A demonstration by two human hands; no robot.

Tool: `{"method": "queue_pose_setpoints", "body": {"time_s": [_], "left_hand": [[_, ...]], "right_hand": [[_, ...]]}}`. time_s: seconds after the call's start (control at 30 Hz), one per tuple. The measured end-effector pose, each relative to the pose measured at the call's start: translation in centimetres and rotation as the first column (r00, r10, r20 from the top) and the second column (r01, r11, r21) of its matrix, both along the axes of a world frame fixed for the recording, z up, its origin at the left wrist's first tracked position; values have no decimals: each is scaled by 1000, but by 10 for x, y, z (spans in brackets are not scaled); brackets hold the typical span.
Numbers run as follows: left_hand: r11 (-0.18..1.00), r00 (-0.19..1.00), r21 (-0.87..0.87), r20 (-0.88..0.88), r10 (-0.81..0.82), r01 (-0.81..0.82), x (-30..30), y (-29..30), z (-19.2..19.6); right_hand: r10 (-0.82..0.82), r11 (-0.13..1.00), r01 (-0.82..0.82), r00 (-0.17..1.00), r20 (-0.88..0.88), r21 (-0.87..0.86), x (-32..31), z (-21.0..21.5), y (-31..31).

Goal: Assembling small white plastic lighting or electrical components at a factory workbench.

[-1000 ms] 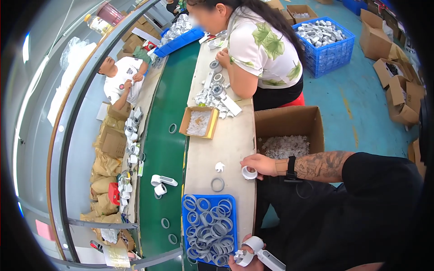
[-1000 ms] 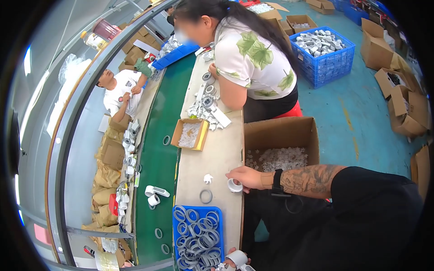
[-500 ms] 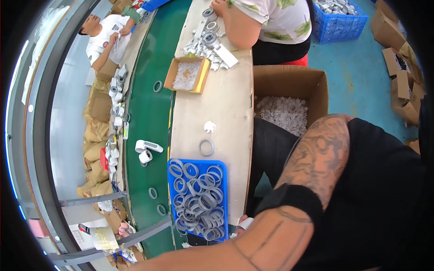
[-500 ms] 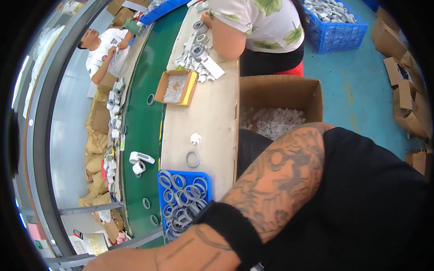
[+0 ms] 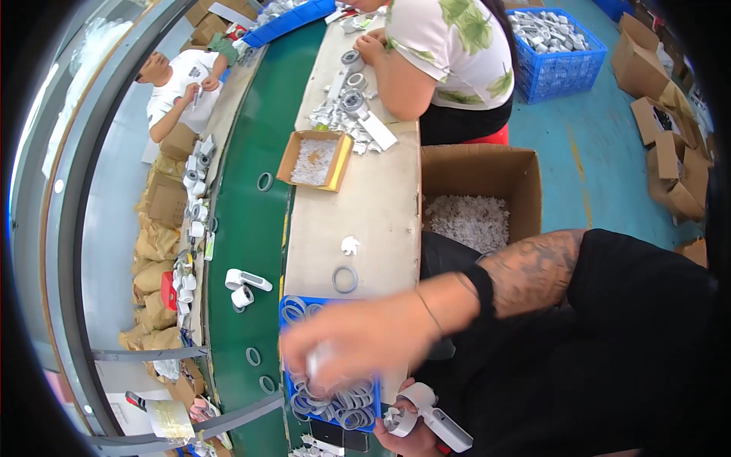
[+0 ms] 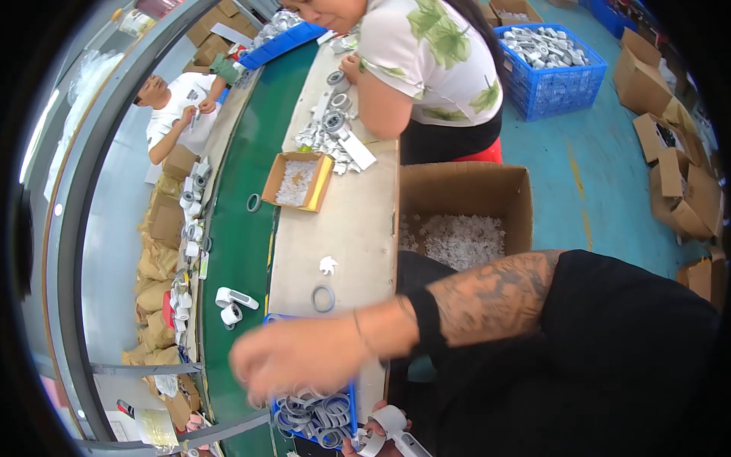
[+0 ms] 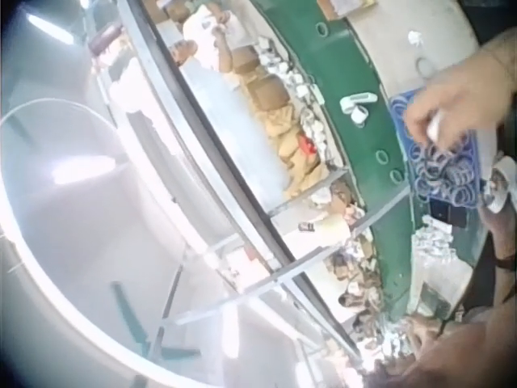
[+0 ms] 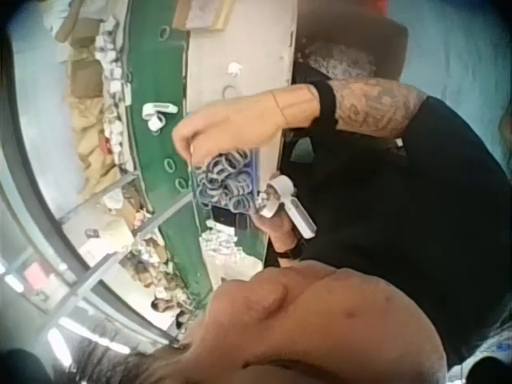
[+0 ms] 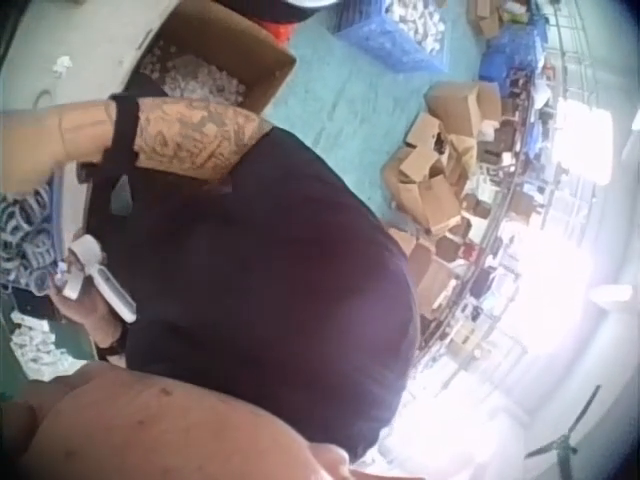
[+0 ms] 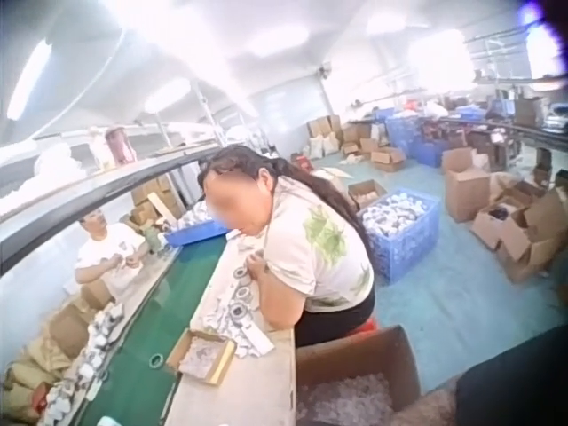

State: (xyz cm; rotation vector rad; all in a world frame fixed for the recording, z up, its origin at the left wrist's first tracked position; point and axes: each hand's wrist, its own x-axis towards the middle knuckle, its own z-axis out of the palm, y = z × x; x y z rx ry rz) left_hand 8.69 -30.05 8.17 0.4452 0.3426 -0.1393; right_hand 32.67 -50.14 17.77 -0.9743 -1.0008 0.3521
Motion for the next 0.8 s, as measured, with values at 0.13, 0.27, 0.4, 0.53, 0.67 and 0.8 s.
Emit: {"method": "queue_pose_setpoints", "body": {"time_s": [0.13,0.27,0.4,0.53,0.67,0.8], "left_hand": [[728,942,677,-306,139,113,-4,-11,16],[759,995,643,-61,-84,103,-34,16,-7],[717,993,688,-84,-79,115,-37,32,-23],[657,977,729,-88,-192,195,-20,38,-29],[590,960,773,-91,-264,235,-11,51,-36],[512,945,819,-107,-309,260,-22,72,-32]], "right_hand": [[-466,771,285,862,-200,-569,76,-119,6],[-564,678,158,737,-372,-718,94,-130,13],[-520,516,146,837,-173,-844,125,-138,51],[-525,494,625,769,366,-605,157,-139,83],[-411,456,615,787,461,-643,192,-137,105],[-370,361,511,847,383,-780,209,-124,145]]}}
